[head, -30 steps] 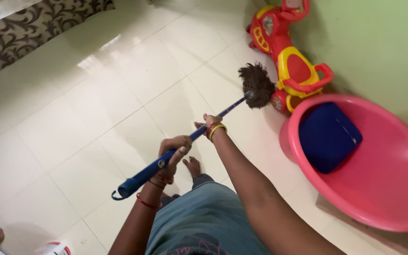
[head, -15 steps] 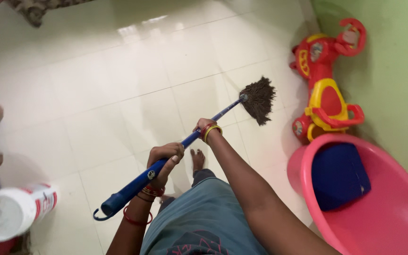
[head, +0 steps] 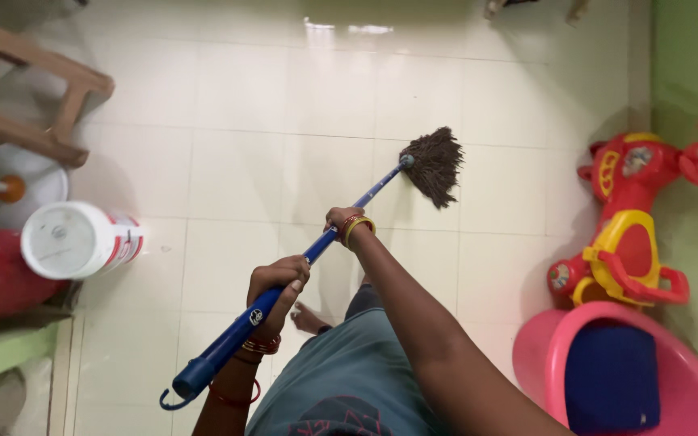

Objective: The person mops the tiled floor of a room by hand using a mop, moving it around various objects such as a toy car, a pink tub, and under a small wooden table.

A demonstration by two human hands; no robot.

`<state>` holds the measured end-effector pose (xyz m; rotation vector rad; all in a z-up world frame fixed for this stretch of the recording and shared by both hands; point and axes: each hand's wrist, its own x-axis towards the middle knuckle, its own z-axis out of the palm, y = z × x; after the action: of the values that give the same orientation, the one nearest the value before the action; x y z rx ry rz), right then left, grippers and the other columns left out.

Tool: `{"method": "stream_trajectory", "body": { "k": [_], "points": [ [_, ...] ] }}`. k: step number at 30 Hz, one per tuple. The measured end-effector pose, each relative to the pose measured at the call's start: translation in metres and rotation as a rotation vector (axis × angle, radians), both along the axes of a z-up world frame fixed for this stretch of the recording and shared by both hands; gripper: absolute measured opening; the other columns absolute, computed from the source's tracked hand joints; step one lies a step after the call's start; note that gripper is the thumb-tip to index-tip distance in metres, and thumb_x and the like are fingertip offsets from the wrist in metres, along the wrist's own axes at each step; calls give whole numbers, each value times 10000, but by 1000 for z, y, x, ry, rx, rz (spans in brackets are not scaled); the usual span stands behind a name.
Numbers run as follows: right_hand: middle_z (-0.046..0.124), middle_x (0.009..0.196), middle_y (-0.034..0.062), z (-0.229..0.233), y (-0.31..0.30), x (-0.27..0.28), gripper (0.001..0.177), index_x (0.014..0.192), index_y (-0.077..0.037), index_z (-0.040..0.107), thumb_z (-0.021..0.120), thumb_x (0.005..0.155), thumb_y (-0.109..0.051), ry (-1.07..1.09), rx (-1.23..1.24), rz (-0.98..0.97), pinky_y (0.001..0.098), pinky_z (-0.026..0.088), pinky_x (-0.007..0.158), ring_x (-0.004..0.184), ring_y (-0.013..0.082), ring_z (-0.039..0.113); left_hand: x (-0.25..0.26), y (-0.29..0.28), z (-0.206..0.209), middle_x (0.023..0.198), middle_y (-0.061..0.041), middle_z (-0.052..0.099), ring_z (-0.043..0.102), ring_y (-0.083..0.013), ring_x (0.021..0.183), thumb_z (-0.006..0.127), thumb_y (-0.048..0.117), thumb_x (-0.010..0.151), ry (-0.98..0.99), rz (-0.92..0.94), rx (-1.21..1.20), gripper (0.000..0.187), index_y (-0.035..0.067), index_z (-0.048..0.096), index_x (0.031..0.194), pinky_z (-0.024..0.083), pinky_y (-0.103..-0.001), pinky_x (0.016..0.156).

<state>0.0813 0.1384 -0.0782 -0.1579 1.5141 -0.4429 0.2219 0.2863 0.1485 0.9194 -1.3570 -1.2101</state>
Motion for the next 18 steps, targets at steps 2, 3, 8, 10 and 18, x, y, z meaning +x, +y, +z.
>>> {"method": "stream_trajectory", "body": {
  "k": [2, 3, 8, 10, 18],
  "points": [
    [568, 606, 81, 7, 7, 26, 155, 755, -5, 490, 599, 834, 72, -14, 0, 38, 293, 477, 403, 477, 174, 581, 19, 13, 0, 669, -113, 494, 528, -224, 714, 523, 40, 795, -19, 36, -17, 178, -35, 461, 646, 499, -368, 759],
    [565, 606, 76, 11, 12, 40, 153, 751, -9, 498, 599, 829, 76, -30, -1, 56, 287, 488, 412, 482, 169, 579, 29, 20, 0, 677, -118, 512, 541, -225, 714, 530, 32, 792, -41, 54, -36, 164, -42, 476, 655, 505, -367, 759],
    [587, 626, 70, 21, 38, 102, 140, 763, -20, 512, 609, 850, 31, -54, -7, 215, 281, 507, 436, 513, 161, 596, 74, 60, 5, 709, -141, 546, 582, -248, 740, 535, -13, 783, -82, 120, -99, 117, -47, 484, 684, 524, -390, 826],
    [589, 634, 66, 24, 52, 131, 151, 771, -27, 510, 621, 852, 35, -66, -6, 245, 281, 512, 441, 523, 156, 598, 94, 77, 7, 722, -148, 568, 606, -254, 745, 541, -26, 784, -102, 150, -140, 107, -47, 484, 696, 535, -402, 872],
    [596, 652, 56, 44, 114, 234, 156, 778, -24, 534, 638, 843, 72, -175, 15, 389, 314, 570, 524, 559, 160, 610, 167, 145, 35, 678, -130, 539, 560, -230, 663, 552, -72, 738, -239, 225, -106, 98, -38, 484, 677, 504, -355, 720]
  ]
}}
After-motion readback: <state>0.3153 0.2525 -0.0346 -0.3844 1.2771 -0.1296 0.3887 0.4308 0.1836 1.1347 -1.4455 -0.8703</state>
